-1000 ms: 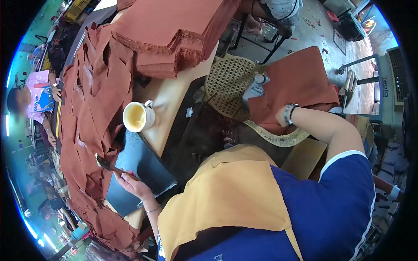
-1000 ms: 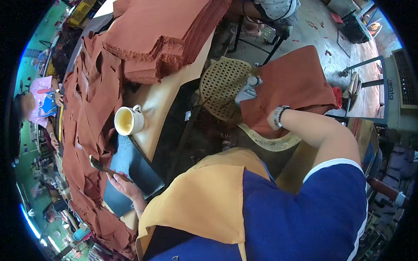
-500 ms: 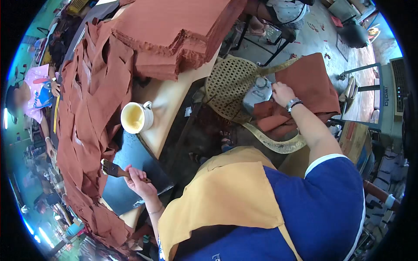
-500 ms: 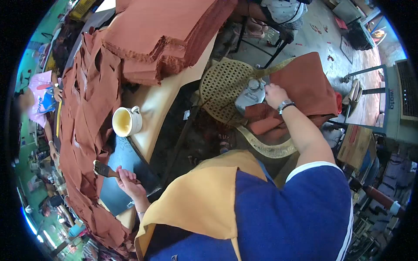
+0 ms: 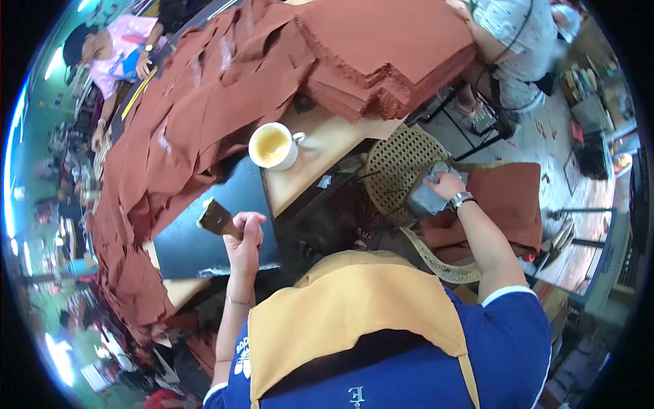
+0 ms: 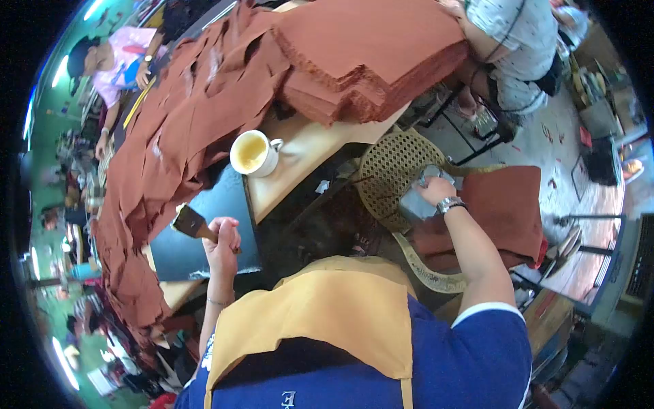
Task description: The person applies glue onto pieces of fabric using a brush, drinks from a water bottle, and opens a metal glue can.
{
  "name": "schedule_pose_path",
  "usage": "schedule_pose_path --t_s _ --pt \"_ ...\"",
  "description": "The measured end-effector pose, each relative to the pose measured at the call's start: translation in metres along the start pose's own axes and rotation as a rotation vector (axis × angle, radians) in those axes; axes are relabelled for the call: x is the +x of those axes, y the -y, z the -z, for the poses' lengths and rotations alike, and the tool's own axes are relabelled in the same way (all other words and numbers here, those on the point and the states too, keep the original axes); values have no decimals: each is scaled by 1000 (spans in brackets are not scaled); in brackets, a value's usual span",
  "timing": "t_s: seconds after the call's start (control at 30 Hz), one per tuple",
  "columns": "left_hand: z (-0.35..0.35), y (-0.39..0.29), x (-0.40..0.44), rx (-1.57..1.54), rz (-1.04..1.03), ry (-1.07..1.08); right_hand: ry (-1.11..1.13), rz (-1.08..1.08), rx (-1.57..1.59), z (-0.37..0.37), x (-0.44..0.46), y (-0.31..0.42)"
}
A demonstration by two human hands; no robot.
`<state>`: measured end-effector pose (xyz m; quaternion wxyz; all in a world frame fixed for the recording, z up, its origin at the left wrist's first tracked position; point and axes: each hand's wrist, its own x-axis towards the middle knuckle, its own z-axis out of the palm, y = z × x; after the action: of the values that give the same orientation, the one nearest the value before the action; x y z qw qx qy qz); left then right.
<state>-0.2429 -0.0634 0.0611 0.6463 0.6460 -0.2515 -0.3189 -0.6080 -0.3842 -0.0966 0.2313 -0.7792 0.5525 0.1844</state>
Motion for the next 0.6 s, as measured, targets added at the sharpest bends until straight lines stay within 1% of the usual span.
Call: schedule_pose_path --t_s 0.03,0.07,0.17,0.27,0.37,0.43,0.47,0.57,0.6 --pt "-1 -1 -1 -1 10 -11 7 -2 -25 14 -11 12" --pt "-1 -1 -1 -9 14 0 -67 62 -62 19 -18 16" --pt "-8 -10 2 20 -6 46 -178 258 -156 65 -67 50" --pt "-21 -27 7 50 -69 106 -491 597 -202 108 -114 79" --pt "-28 -51 14 83 -133 161 -588 815 -55 163 -155 113" --pt "-31 -67 20 111 -184 191 -617 905 55 188 -182 132" --pt "-33 -73 26 131 -273 206 -635 956 106 200 -193 142" --pt "-49 -109 37 192 -371 234 -743 1028 117 226 -224 168" --pt "-52 -126 37 113 -279 288 -756 1051 126 231 -229 173"
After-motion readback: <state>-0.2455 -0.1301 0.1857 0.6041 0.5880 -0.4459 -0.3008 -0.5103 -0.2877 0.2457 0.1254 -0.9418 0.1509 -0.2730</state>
